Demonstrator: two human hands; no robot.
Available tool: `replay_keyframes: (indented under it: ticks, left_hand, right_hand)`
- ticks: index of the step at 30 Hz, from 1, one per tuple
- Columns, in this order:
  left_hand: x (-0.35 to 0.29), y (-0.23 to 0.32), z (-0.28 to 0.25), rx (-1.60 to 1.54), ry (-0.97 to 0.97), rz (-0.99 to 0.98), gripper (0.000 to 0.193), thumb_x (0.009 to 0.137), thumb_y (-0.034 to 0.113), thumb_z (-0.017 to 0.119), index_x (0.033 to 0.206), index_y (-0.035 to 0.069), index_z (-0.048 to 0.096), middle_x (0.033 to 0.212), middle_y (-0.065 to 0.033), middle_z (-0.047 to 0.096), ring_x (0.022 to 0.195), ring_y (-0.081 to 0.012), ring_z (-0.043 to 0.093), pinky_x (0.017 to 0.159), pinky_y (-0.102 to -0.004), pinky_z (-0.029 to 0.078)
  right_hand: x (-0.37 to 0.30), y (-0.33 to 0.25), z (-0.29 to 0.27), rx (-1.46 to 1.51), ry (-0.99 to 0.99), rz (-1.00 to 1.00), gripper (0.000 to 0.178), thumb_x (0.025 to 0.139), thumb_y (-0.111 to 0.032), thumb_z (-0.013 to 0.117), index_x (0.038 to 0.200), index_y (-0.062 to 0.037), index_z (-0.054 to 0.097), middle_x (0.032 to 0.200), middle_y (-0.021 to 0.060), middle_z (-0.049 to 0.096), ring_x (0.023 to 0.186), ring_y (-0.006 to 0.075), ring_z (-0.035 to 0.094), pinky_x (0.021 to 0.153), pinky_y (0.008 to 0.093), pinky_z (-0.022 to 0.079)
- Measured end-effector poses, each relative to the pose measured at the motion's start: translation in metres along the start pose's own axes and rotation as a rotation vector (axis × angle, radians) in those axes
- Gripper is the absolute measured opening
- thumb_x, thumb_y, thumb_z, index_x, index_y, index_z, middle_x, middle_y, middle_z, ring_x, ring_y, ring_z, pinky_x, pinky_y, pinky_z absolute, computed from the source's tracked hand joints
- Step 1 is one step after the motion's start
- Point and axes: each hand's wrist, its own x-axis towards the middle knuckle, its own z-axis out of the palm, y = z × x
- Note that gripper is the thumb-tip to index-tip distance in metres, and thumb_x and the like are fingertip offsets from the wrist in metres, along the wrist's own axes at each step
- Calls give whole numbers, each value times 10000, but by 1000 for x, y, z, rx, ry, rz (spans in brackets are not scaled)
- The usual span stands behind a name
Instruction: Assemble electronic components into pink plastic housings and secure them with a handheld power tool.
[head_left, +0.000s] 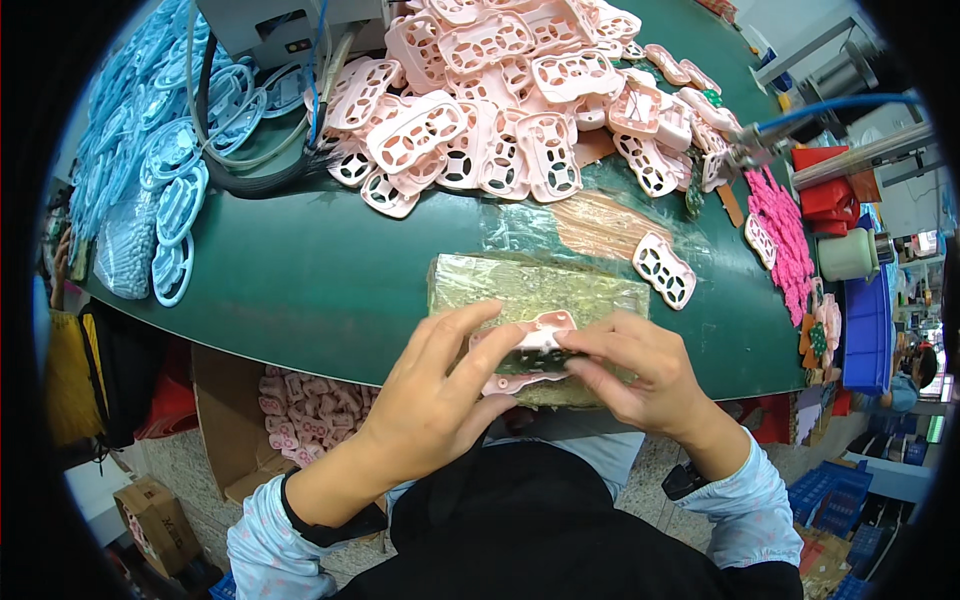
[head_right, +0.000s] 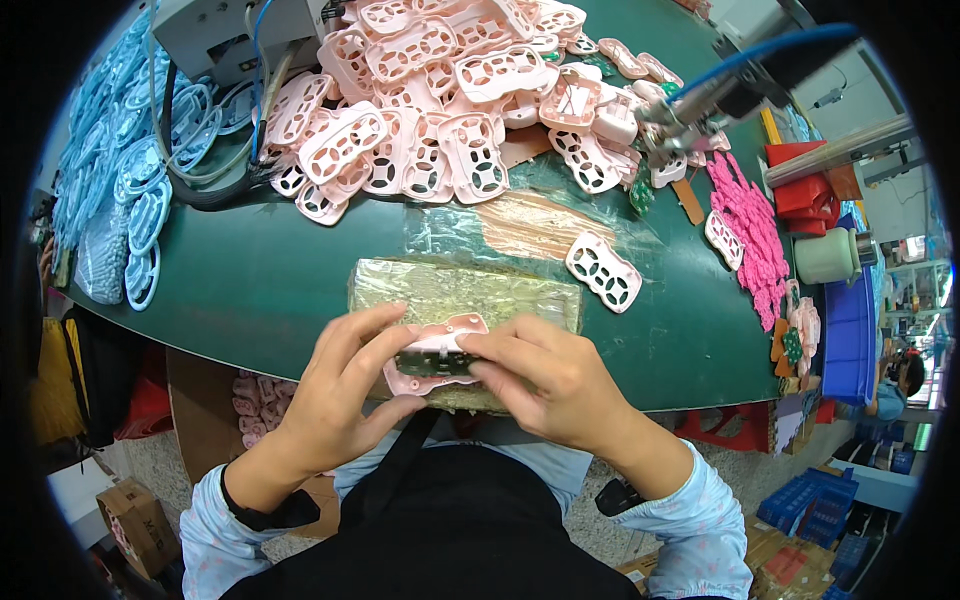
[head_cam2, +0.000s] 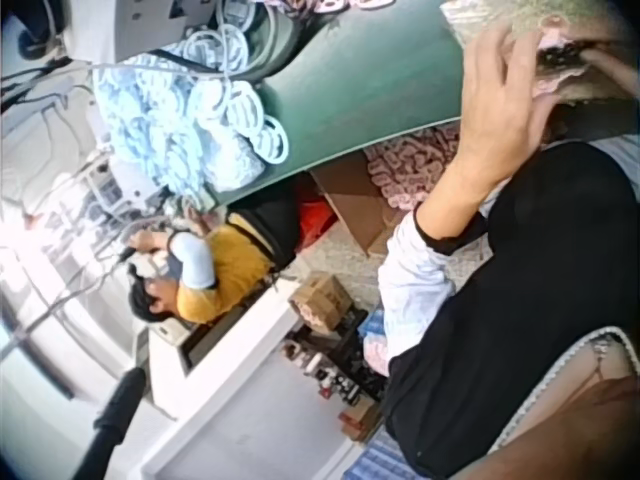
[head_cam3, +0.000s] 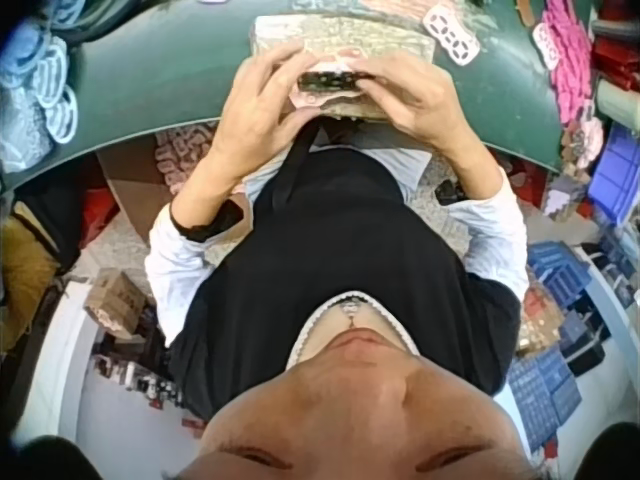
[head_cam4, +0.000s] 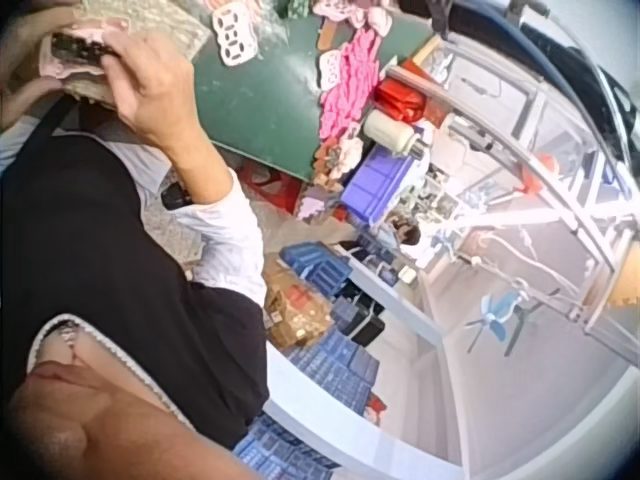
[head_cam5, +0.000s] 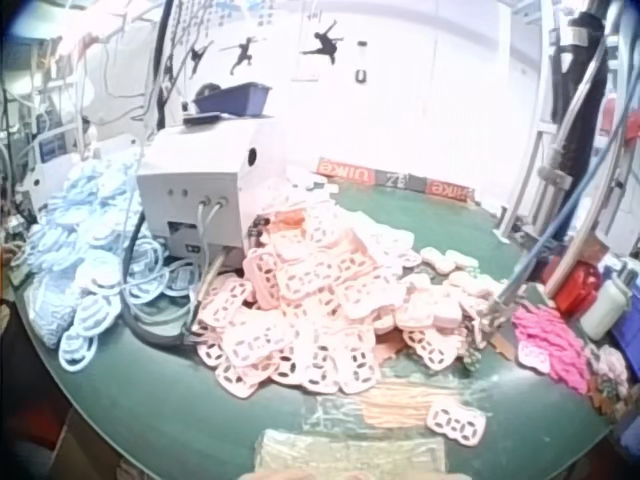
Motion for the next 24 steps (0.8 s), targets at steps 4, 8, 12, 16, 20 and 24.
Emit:
replay_keyframes:
  ticks: [4, 8, 12, 16, 20, 24]
  left_hand:
    - [-4, 0, 3, -108, 20, -102, 547, 695, 42, 784, 1199, 27, 572, 1250, -194, 522, 1062, -363, 567, 890, -423, 484]
    - [-10, -6, 7, -106, 12, -82, 401, 684, 59, 797, 1053, 11, 647, 1281, -208, 524, 1104, -377, 565, 915, -435, 491]
    - [-3, -3, 2, 45, 45, 1, 392, 671, 72, 796, 1031, -4, 660, 1259, -204, 548, 1102, -373, 566, 899, -432, 503]
    - [-1, -2, 1, 132, 21, 64, 381, 653, 76, 794, 999, -24, 670, 1169, -174, 608, 1068, -356, 578, 881, -415, 513]
    - [-7, -6, 8, 210, 30, 157, 332, 664, 70, 775, 968, -22, 679, 1083, -130, 651, 959, -294, 627, 803, -381, 543]
    - [-3, -8, 5, 199, 2, 189, 265, 731, 72, 672, 973, -35, 664, 1083, -142, 637, 958, -264, 628, 783, -358, 540]
  right_hand:
    - [7, 9, 5, -96, 6, -3, 381, 739, -19, 745, 1105, -116, 707, 863, 65, 540, 720, 193, 539, 618, 300, 460]
    - [10, 12, 10, -67, 5, 57, 366, 740, -29, 751, 1094, -109, 707, 877, 67, 542, 746, 198, 543, 649, 301, 460]
    - [11, 14, 9, 1, 7, 149, 333, 742, -63, 764, 1067, -102, 708, 892, 65, 542, 770, 202, 554, 686, 309, 461]
    - [14, 15, 6, 11, -34, 186, 312, 746, -95, 773, 1050, -94, 706, 893, 64, 549, 784, 203, 564, 706, 316, 465]
    - [17, 15, 6, 38, -48, 197, 300, 743, -105, 778, 1034, -91, 706, 900, 69, 556, 792, 207, 566, 707, 313, 466]
    - [18, 17, 1, 58, -76, 229, 296, 736, -121, 785, 1019, -91, 704, 894, 66, 569, 814, 210, 562, 724, 312, 460]
